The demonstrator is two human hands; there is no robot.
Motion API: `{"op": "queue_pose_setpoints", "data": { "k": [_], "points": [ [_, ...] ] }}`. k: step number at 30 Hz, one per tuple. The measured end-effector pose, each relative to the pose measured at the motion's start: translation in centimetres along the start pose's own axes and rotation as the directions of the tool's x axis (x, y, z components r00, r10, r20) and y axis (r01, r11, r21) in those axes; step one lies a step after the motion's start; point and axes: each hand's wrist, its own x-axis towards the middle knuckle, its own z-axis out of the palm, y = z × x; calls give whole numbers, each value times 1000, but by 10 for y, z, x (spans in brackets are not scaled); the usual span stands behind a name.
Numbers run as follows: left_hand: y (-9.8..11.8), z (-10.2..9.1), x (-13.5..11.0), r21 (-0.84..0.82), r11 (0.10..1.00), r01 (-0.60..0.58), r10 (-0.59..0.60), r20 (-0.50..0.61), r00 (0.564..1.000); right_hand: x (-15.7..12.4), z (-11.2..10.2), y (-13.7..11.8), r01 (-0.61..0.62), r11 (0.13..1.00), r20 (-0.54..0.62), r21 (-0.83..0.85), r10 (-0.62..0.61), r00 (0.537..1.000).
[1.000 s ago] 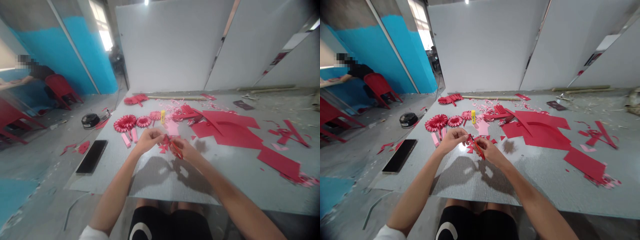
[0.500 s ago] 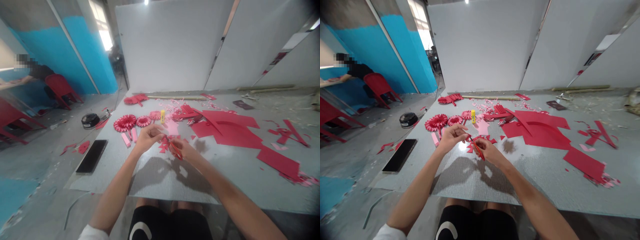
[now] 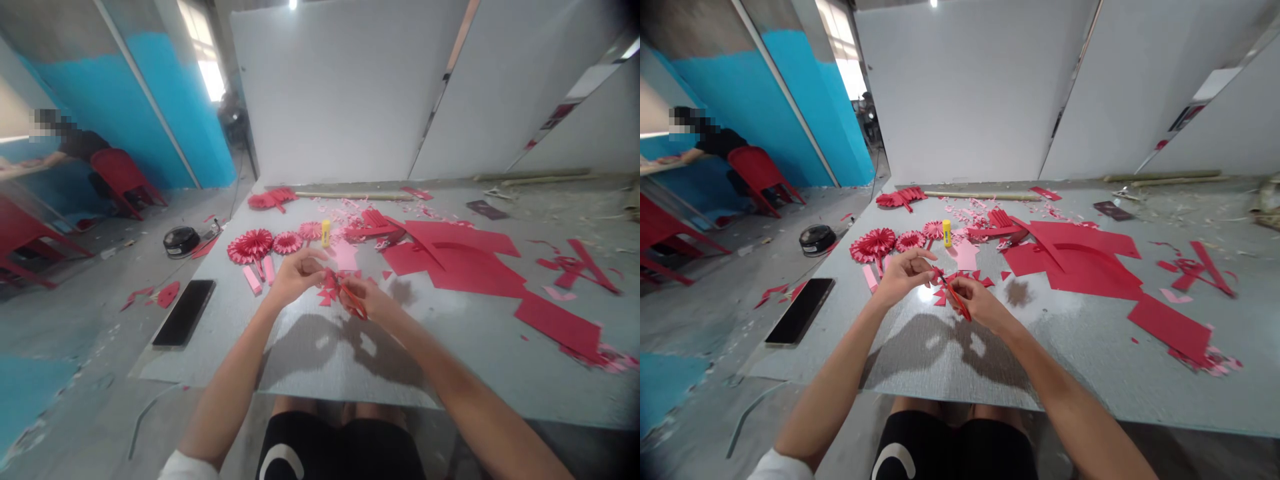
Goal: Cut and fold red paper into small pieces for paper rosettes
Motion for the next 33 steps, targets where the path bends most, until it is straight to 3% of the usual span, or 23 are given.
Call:
{"op": "queue_pose_setpoints", "data": {
  "k": [19,33],
  "points": [
    [3,-3,-1,-14,999,42,-40,123,992,-5,-5,-6,-57,998,81,-24,59,995],
    [4,5,-2,-51,997,54,-47,137,989,-4,-3,-5,-50,997,89,58,45,995]
  ]
}}
